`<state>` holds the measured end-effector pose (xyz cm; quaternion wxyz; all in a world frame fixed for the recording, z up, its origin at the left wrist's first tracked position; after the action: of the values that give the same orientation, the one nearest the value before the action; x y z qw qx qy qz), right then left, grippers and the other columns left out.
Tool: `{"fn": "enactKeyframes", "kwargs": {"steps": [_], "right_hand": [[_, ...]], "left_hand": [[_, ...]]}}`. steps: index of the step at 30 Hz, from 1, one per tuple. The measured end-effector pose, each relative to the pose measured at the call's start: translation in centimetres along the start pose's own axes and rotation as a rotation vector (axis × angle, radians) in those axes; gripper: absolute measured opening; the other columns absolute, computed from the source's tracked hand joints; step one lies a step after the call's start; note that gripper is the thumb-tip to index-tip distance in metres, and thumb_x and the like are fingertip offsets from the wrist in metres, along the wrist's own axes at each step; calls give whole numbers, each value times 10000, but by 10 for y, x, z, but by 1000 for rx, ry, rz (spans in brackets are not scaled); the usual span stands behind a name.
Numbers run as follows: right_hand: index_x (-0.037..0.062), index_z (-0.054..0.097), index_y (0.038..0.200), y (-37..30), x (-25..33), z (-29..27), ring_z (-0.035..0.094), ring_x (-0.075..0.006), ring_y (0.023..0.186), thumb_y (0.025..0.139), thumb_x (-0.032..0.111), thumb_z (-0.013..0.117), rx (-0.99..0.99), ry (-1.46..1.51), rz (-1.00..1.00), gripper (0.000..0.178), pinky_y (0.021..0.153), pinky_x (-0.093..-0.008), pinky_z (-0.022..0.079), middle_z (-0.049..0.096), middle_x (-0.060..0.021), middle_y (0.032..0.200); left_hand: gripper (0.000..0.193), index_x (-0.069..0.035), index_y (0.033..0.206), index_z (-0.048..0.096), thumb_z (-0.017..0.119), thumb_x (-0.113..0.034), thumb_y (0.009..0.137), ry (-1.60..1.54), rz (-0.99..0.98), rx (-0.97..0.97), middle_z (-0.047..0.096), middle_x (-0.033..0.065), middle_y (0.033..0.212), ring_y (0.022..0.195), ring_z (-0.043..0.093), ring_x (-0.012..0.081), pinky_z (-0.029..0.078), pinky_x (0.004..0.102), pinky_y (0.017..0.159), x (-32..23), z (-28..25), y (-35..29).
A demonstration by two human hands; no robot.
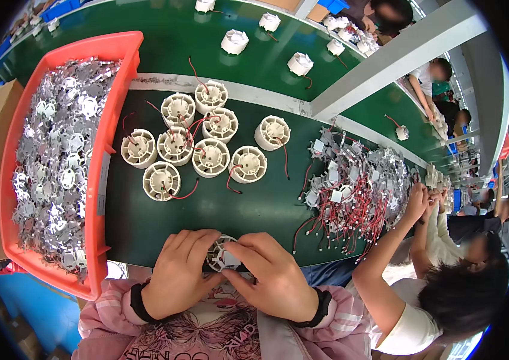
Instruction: The person picks up a white plastic housing, inserts a metal component and a circuit board with wires into it, and places the assembled unit onto a green conveyor belt.
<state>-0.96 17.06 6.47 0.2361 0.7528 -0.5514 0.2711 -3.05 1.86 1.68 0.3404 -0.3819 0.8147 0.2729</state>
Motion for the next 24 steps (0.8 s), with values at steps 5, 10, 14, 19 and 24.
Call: {"fn": "enactKeyframes", "kwargs": {"steps": [5,10,14,19,24], "right_hand": [[12,630,1081,2,-1,2,594,-260,807,647,23,789,4,-2,-25,463,675,-323,506,572,-132,983],[11,629,1079,5,-2,-3,593,-258,810,658,19,782,86,0,-2,448,677,-318,505,572,-130,980],[14,630,1078,8,0,-4,596,-255,813,663,19,778,108,-9,4,441,678,-315,505,574,-128,980],[17,630,1079,7,-2,-2,596,-253,812,663,23,780,120,37,23,443,677,-317,506,574,-129,982],[16,630,1075,5,0,-2,596,-255,810,663,26,781,115,6,20,439,677,-322,508,574,-128,982]], "left_hand": [[661,1,1160,484,782,-89,577,-41,-10,-57,573,151,1086,904,582,331,479,411,797,-1,2,-2],[506,-5,1064,545,755,-43,606,-251,-84,-84,587,146,1052,868,602,329,516,389,730,2,-6,-8],[310,-3,925,592,726,-13,645,-130,32,11,598,148,1028,817,613,331,526,374,678,6,-18,-13],[213,-4,853,609,711,-12,666,-107,76,35,602,149,1029,880,598,331,513,371,737,7,-23,-11],[438,19,1017,585,753,-68,622,18,5,18,602,151,1058,919,579,320,494,370,791,-1,-22,-2]]}}
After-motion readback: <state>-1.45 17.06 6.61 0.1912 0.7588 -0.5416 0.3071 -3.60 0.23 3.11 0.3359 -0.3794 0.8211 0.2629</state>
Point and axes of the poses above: each hand's wrist, its own y-axis towards the middle knuckle, its own z-axis out of the palm, x = y × z, the point moved 3 cm from there along y, towards the middle knuckle
